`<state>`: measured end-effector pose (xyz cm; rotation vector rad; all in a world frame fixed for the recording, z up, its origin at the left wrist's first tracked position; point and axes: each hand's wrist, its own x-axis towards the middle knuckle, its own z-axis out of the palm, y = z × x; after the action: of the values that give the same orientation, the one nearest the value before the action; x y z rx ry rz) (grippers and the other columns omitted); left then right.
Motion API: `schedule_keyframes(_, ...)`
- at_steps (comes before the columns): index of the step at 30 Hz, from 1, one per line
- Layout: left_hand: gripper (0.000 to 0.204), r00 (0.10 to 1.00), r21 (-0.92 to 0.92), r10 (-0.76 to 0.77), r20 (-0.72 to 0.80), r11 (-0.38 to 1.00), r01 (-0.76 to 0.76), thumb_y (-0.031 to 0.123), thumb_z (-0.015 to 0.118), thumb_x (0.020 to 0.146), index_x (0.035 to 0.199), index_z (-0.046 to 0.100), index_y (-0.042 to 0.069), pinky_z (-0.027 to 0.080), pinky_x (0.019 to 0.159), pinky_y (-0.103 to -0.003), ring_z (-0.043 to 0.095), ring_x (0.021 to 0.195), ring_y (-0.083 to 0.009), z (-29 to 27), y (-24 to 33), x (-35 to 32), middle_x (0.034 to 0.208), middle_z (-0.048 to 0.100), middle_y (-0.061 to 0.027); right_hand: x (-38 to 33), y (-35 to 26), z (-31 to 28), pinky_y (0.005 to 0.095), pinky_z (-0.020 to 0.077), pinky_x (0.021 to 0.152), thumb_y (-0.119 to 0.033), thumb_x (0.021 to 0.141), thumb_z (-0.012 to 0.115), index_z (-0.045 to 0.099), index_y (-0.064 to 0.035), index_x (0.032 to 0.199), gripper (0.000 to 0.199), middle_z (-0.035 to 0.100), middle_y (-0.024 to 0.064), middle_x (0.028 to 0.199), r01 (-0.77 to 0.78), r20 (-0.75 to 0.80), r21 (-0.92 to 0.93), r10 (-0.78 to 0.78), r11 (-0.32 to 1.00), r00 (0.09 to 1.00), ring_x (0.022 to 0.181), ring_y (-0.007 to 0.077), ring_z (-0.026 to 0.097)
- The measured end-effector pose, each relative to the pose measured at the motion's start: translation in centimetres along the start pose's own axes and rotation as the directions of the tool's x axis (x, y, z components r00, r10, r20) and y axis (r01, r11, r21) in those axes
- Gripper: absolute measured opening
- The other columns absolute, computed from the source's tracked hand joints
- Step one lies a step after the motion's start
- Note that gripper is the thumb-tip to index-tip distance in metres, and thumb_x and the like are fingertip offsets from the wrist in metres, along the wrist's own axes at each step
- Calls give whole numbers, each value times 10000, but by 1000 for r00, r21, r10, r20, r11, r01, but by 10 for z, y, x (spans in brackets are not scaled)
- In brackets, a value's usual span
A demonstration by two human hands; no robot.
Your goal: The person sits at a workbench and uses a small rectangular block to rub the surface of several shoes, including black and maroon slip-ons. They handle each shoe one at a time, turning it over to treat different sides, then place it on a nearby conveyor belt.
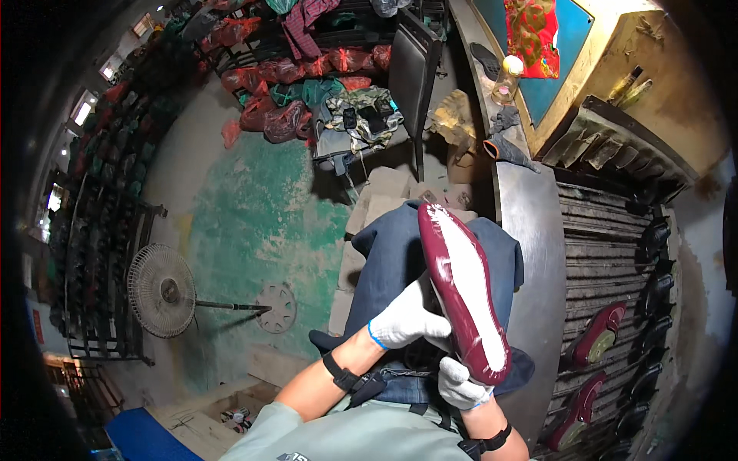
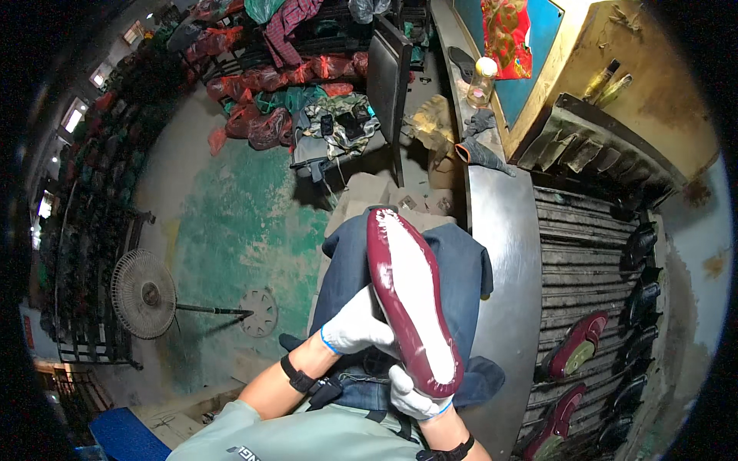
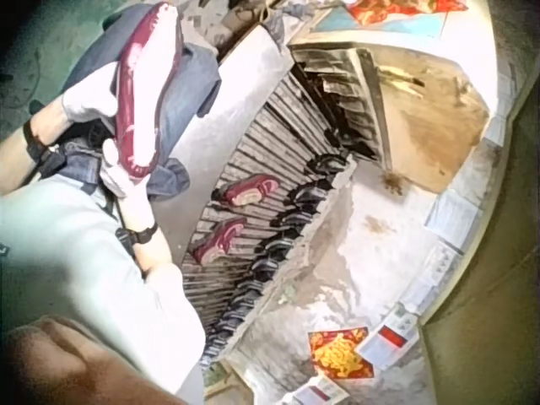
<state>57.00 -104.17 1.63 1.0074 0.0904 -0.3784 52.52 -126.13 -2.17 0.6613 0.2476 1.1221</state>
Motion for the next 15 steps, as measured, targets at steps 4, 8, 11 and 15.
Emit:
schedule_keyframes(4,1209,996,-281,-63,-63,959,42,103,995,772,1744,275,114,529,1202,-435,590,1428,-251,7,1,0,1573,569,-79,-12,-2,4,366,437,378,-636,1077,493,546,-88,1538,718,670,294,926,172,-303,-183,-222,968,927,450,253,557)
schedule_keyframes(8,1199,990,-179,69,-127,980,-91,68,986,766,1737,283,95,515,1208,-420,584,1424,-244,4,-8,5,1572,563,-82,-4,-7,20,387,441,395,-676,1070,444,566,-84,1524,756,695,302,926,190,-491,-441,-413,877,767,450,276,550)
schedule_keyframes(11,1183,970,-20,144,-198,988,-151,52,975,781,1728,266,46,507,1204,-403,581,1409,-233,11,-1,9,1583,534,-100,1,-15,25,382,447,404,-720,1061,421,573,-63,1529,821,721,307,945,154,-525,-537,-471,830,709,453,276,546)
schedule_keyframes(15,1112,951,50,148,-271,989,-140,33,955,812,1707,293,39,524,1187,-396,596,1386,-218,30,14,8,1549,560,-94,8,-18,38,361,438,404,-723,1067,431,553,-63,1572,839,740,321,1002,144,-475,-294,-275,945,836,440,247,523)
